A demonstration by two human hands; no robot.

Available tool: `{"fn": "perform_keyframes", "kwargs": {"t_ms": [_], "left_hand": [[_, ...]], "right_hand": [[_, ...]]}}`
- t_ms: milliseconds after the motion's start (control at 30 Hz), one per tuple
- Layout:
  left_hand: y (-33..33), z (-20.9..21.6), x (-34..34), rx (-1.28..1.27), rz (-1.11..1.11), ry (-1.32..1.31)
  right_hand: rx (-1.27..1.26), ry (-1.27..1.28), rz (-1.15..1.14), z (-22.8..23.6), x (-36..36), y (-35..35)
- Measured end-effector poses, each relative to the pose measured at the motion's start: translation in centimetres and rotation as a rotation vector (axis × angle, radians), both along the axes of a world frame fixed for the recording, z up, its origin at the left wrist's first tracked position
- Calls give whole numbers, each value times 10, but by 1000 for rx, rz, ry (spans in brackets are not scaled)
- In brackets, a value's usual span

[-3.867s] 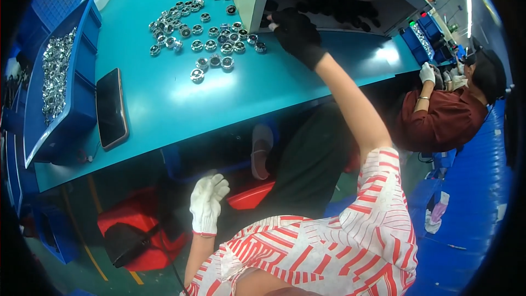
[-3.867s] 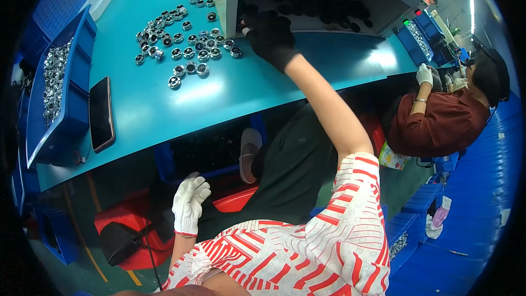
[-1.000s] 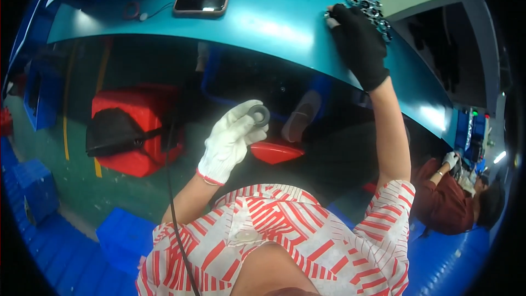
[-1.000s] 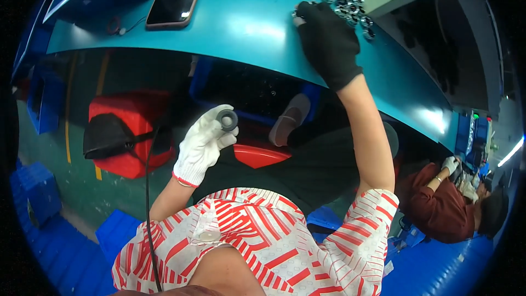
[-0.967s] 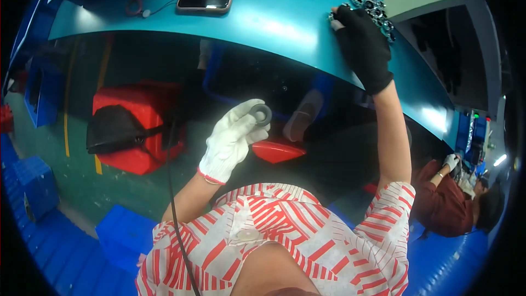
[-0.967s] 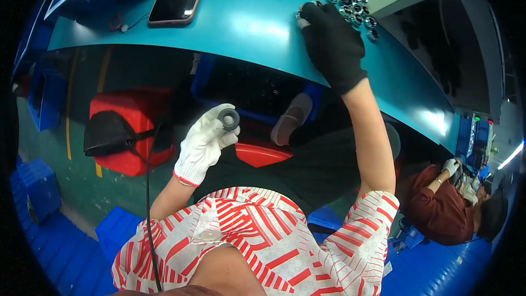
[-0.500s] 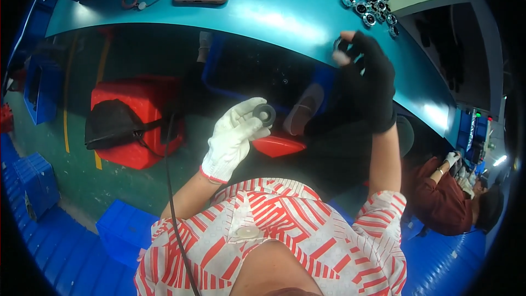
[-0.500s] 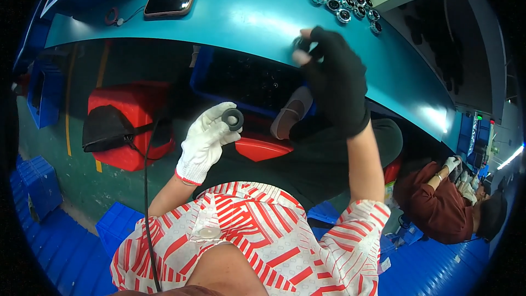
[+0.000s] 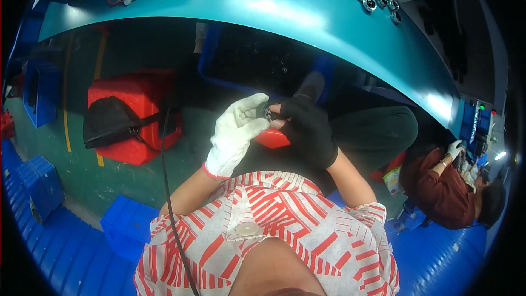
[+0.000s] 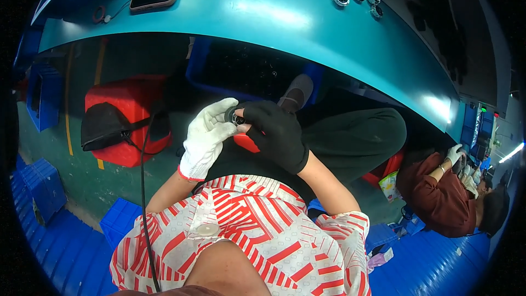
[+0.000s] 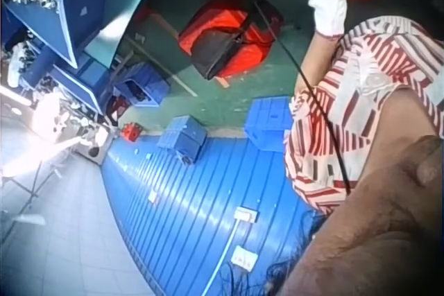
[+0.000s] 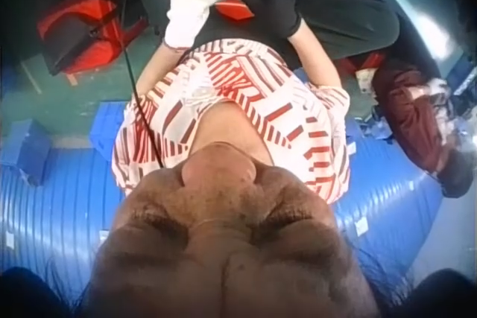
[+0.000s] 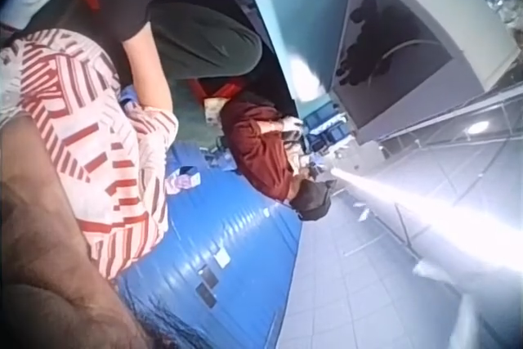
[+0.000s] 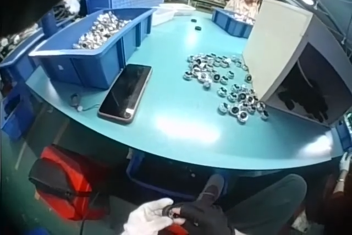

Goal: The recorder is assembling and inspecting individual fidget spinners at a factory workstation.

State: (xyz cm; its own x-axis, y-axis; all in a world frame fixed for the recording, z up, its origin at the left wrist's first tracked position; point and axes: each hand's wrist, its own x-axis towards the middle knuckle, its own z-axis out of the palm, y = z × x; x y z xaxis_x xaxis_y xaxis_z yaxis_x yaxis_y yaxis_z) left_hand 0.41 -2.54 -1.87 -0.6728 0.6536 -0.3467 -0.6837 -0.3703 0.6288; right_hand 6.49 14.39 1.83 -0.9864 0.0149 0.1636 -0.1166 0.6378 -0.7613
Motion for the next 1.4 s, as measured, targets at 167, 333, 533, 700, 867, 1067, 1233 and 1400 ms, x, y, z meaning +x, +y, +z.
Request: {"fn": "perform_keyframes", "kwargs": {"t_ms": [167, 333, 533, 700, 867, 1067, 1233, 1400], "left_hand": [[-2, -2, 4, -69, -9, 31], [-1, -3, 10, -215, -2, 165], [-3, -12, 10, -434, -30, 451], [-9, -7, 5, -460, -119, 635], [-7, -3, 4, -624, -221, 762], [-11, -16, 9, -622, -146, 849], [-6, -6, 1, -614, -208, 573], [-9, -17, 5, -706, -160, 918]], "right_hand": [[76, -25, -31, -4, 5, -4], [169, -23, 10, -6, 8, -9], [-61, -156, -29, -4, 3, -13], [18, -188, 65, -11, 3, -9], [93, -144, 41, -16, 4, -10], [202, -108, 54, -27, 2, -12], [-27, -109, 17, -33, 3, -10], [-28, -163, 21, -28, 4, -13]]}}
